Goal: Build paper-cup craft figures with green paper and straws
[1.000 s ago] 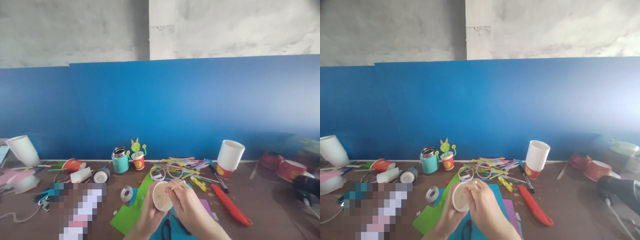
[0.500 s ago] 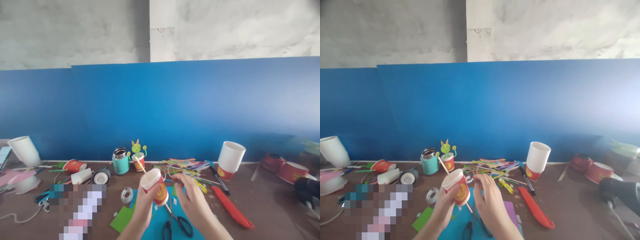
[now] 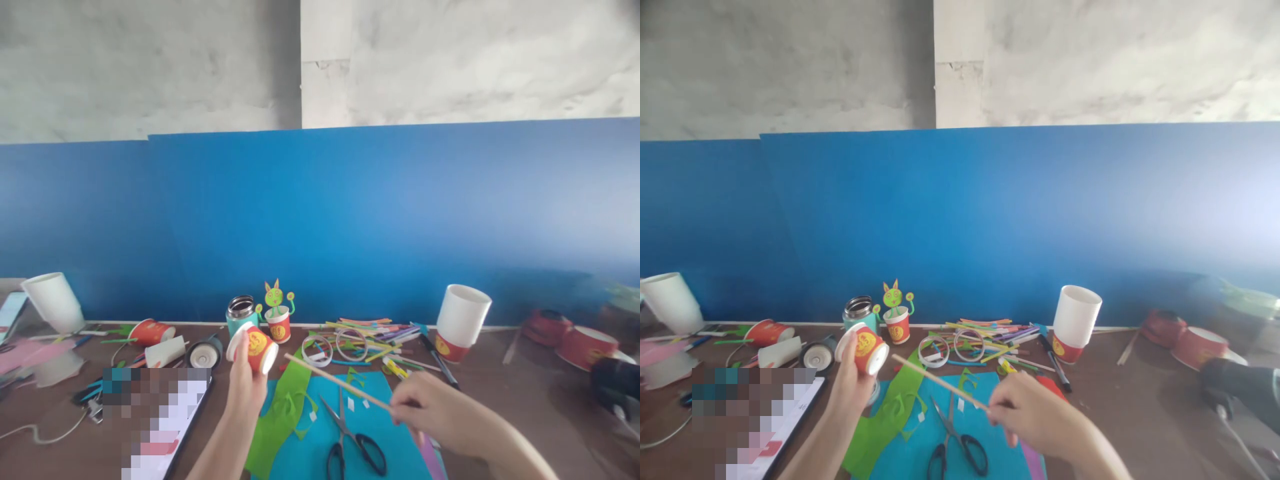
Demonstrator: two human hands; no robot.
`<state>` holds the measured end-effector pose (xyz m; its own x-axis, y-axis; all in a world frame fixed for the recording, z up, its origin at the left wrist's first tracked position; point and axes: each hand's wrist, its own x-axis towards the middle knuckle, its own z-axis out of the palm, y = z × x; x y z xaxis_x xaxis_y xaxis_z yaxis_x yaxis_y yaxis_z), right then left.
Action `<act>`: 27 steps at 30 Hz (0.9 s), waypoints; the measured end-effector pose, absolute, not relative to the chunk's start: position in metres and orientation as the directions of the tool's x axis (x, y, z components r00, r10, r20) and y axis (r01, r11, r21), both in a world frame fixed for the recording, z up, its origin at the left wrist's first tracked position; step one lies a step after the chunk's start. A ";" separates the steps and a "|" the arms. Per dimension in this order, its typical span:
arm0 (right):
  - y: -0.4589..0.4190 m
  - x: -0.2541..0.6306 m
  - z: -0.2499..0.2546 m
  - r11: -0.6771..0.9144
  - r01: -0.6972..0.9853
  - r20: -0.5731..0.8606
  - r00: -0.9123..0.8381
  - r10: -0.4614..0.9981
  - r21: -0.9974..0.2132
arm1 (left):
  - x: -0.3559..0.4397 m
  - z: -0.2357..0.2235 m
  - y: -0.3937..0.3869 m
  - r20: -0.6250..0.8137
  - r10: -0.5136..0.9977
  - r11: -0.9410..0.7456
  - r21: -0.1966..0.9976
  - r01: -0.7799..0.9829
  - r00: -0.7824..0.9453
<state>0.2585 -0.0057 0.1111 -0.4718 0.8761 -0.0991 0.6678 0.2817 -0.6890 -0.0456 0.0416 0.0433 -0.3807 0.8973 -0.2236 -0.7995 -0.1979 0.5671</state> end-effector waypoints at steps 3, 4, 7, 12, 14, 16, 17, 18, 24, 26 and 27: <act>0.000 0.283 0.112 0.207 0.637 -0.107 -0.418 0.902 -0.743 | -0.050 0.052 0.048 -0.238 0.878 -0.236 0.538 -0.809 -0.415; 0.002 0.284 0.112 0.196 0.628 -0.091 -0.395 0.914 -0.753 | -0.048 0.053 0.047 -0.242 0.889 -0.215 0.529 -0.821 -0.389; 0.005 0.271 0.111 0.203 0.606 -0.027 -0.349 0.937 -0.769 | -0.039 0.056 0.042 -0.272 0.927 -0.102 0.478 -0.872 -0.258; 0.012 0.248 0.092 0.162 0.679 -0.074 -0.304 0.950 -0.716 | -0.022 0.056 0.034 -0.324 0.937 0.026 0.433 -0.901 -0.128; 0.016 0.246 0.078 0.095 0.799 -0.146 -0.223 0.964 -0.593 | -0.016 0.056 0.032 -0.335 0.937 0.052 0.425 -0.904 -0.103; 0.019 0.245 0.066 0.027 0.900 -0.214 -0.133 0.968 -0.435 | -0.009 0.057 0.029 -0.349 0.933 0.075 0.424 -0.902 -0.086; 0.019 0.242 0.062 0.016 0.937 -0.208 -0.095 0.973 -0.350 | -0.006 0.057 0.027 -0.356 0.931 0.090 0.430 -0.898 -0.078; 0.019 0.239 0.060 0.025 0.958 -0.170 -0.077 0.982 -0.285 | -0.001 0.057 0.026 -0.365 0.928 0.106 0.440 -0.892 -0.070; 0.008 0.191 0.068 0.324 0.800 0.159 -0.283 0.946 -0.505 | 0.019 0.050 0.015 -0.422 0.907 0.266 0.552 -0.790 0.011; 0.002 0.177 0.070 0.414 0.738 0.250 -0.331 0.910 -0.532 | 0.022 0.049 0.012 -0.446 0.894 0.331 0.576 -0.747 0.053; -0.001 0.172 0.070 0.435 0.728 0.280 -0.335 0.900 -0.530 | 0.024 0.048 0.011 -0.447 0.892 0.353 0.581 -0.734 0.075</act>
